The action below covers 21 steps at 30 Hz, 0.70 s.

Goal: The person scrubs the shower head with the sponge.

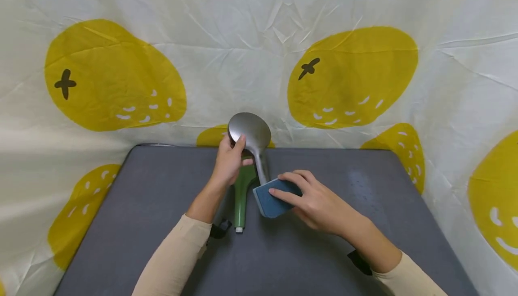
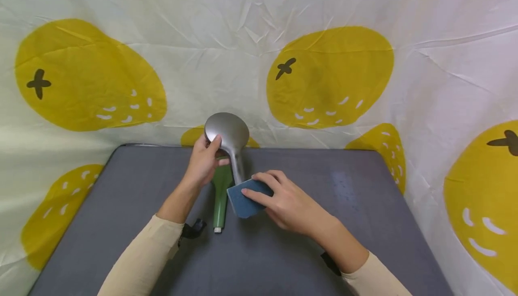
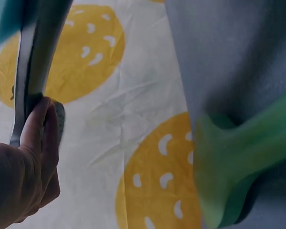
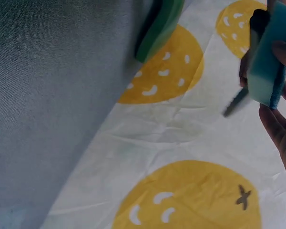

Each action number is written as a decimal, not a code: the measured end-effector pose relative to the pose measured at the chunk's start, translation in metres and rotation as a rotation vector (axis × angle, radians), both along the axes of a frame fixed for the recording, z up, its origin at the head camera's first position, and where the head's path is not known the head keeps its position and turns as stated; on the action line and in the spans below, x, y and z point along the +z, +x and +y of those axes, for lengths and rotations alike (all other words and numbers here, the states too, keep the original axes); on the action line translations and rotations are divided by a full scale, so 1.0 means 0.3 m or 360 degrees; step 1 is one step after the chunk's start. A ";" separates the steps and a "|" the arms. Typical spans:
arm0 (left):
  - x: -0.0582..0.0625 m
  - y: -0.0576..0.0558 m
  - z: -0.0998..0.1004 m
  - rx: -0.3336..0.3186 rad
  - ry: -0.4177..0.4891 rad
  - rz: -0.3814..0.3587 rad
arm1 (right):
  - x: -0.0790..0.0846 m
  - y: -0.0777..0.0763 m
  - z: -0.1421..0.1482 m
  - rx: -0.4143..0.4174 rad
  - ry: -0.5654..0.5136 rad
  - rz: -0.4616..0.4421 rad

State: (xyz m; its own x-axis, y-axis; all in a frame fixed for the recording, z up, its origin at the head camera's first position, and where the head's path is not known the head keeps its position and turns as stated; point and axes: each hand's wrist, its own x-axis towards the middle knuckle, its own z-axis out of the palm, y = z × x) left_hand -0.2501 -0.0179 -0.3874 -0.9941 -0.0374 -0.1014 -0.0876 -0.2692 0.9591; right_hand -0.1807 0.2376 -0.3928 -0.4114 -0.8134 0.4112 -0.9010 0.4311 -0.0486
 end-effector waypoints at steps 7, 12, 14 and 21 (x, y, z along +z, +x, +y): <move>0.004 0.014 0.012 0.0022 0.0012 -0.0081 | -0.037 -0.074 -0.016 -0.0092 -0.0172 -0.0082; 0.006 0.005 0.005 0.0033 0.0019 -0.0125 | -0.046 -0.132 -0.031 -0.0169 -0.0319 -0.0072; 0.008 0.003 0.001 0.0009 0.0027 -0.0133 | -0.042 -0.150 -0.035 -0.0203 -0.0376 -0.0085; 0.007 0.011 -0.008 -0.0059 0.0107 -0.0090 | -0.033 -0.167 -0.033 -0.0244 -0.0472 -0.0162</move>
State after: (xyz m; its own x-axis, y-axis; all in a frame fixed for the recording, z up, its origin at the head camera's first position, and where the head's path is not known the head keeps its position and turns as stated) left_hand -0.2469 -0.0203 -0.3853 -0.9873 0.0082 -0.1587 -0.1525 -0.3282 0.9322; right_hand -0.2309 0.2277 -0.4025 -0.5704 -0.5904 0.5711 -0.8111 0.5145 -0.2782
